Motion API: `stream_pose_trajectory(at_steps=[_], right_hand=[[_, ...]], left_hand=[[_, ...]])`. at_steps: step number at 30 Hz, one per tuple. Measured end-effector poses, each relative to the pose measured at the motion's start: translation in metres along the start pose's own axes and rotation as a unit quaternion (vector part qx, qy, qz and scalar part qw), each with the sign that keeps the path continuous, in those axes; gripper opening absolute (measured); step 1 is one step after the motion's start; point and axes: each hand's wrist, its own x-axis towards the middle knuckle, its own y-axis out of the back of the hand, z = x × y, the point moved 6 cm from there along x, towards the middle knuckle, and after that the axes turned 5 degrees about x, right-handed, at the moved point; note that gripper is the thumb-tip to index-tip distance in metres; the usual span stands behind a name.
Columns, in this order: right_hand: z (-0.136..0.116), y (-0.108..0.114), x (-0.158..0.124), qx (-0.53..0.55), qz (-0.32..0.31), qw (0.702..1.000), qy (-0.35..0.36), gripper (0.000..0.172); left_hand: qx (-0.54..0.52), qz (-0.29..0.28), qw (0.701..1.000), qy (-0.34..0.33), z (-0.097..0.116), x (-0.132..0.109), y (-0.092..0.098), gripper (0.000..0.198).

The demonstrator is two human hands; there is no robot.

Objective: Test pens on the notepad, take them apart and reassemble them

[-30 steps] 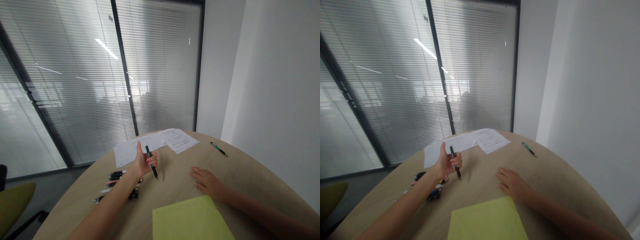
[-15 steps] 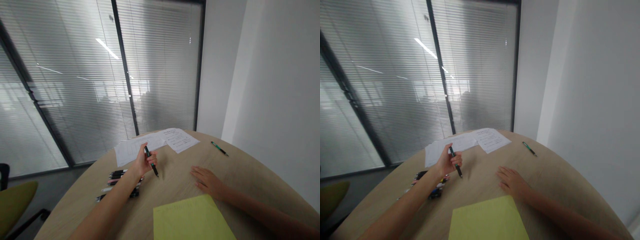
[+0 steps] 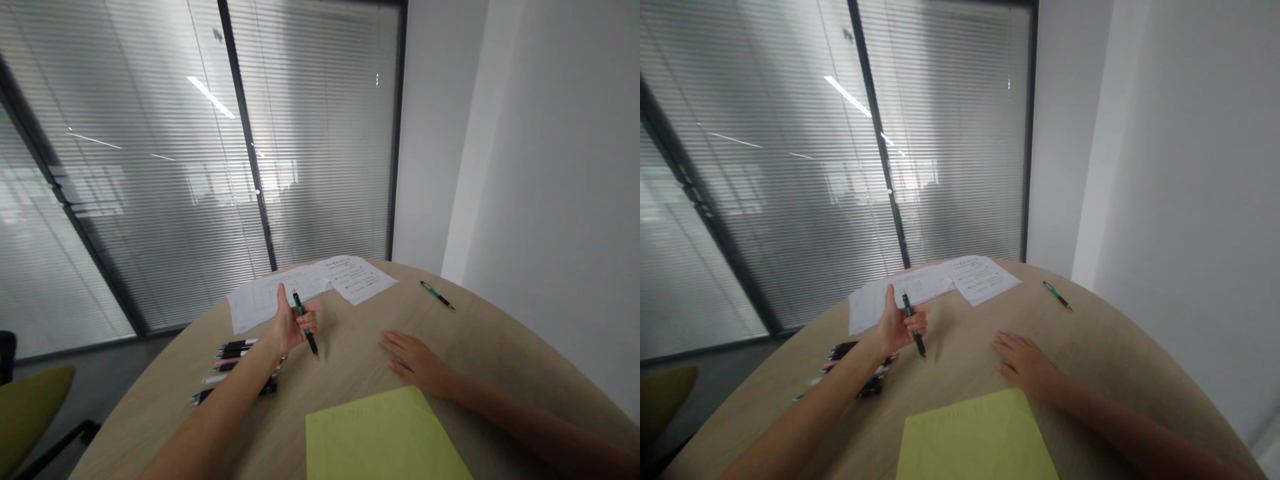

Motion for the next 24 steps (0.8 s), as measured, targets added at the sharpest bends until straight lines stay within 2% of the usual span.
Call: stream_pose_trajectory(at_steps=[7, 10, 14, 20, 24], right_hand=[[-0.004, 0.003, 0.001, -0.016, -0.019, 1.0, -0.007, 0.046], [-0.001, 0.0, 0.001, -0.013, -0.014, 1.0, -0.007, 0.046], [0.004, -0.003, 0.0, -0.009, -0.005, 1.0, -0.003, 0.046], [0.001, -0.002, 0.0, 0.009, -0.005, 1.0, -0.01, 0.046], [0.01, -0.003, 0.003, 0.051, -0.007, 0.998, -0.026, 0.049]], left_hand=[[0.012, 0.003, 1.0, 0.007, 0.002, -0.002, -0.001, 0.068], [0.016, -0.006, 1.0, 0.015, 0.001, -0.003, -0.003, 0.057], [0.014, -0.011, 1.0, 0.016, 0.0, -0.002, -0.002, 0.054], [0.012, -0.014, 1.0, 0.008, 0.0, 0.003, 0.003, 0.07], [0.012, -0.039, 0.999, 0.013, -0.001, -0.001, -0.005, 0.079]])
